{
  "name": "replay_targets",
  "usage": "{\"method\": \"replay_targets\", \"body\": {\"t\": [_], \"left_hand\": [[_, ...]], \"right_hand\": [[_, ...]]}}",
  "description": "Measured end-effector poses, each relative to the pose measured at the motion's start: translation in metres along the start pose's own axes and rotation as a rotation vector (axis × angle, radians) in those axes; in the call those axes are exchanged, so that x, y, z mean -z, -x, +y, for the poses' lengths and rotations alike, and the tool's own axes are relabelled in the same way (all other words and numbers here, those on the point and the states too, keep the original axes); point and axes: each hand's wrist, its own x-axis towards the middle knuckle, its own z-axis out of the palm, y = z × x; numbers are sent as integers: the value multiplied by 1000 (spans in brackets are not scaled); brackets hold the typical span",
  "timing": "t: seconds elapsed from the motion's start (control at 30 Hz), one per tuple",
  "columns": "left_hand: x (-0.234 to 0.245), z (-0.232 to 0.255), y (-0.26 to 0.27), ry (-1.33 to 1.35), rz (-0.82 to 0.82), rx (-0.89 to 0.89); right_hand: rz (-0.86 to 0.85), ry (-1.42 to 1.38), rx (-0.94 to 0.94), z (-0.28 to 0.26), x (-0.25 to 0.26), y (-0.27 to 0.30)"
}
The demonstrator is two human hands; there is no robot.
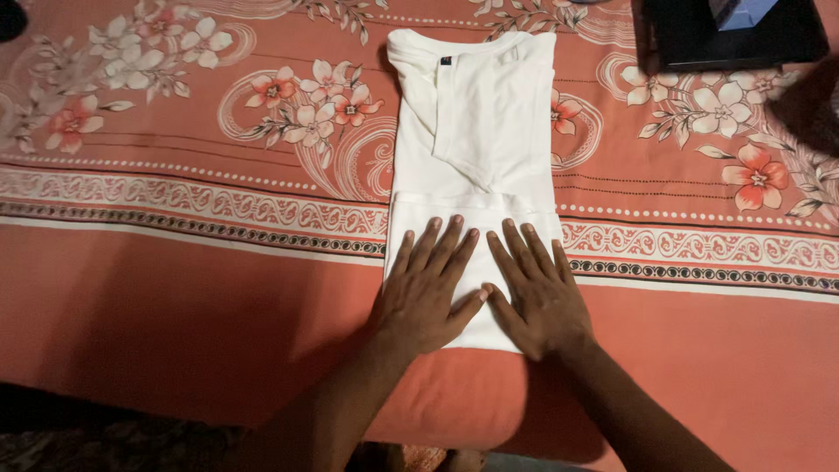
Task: The person folds a white undershirt on a bed, carries it across the room, and places it on a stack of laundry in a cupboard before returning to the bed to fold a pair of green trousers.
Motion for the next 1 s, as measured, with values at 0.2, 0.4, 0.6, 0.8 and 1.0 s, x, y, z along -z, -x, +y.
{"method": "replay_targets", "body": {"t": [0.2, 0.4, 0.6, 0.8, 1.0], "left_hand": [[-2, -2, -5, -38, -28, 34], [0, -16, -20, -76, -42, 62], [2, -17, -20, -40, -21, 78], [11, -20, -32, 6, -136, 144], [-10, -59, -62, -89, 87, -13]], "right_hand": [[0, -36, -65, 1, 7, -4], [111, -56, -46, 4, 0, -23], [98, -30, -35, 9, -5, -24], [42, -51, -60, 15, 4, -33], [181, -55, -59, 33, 2, -71]]}}
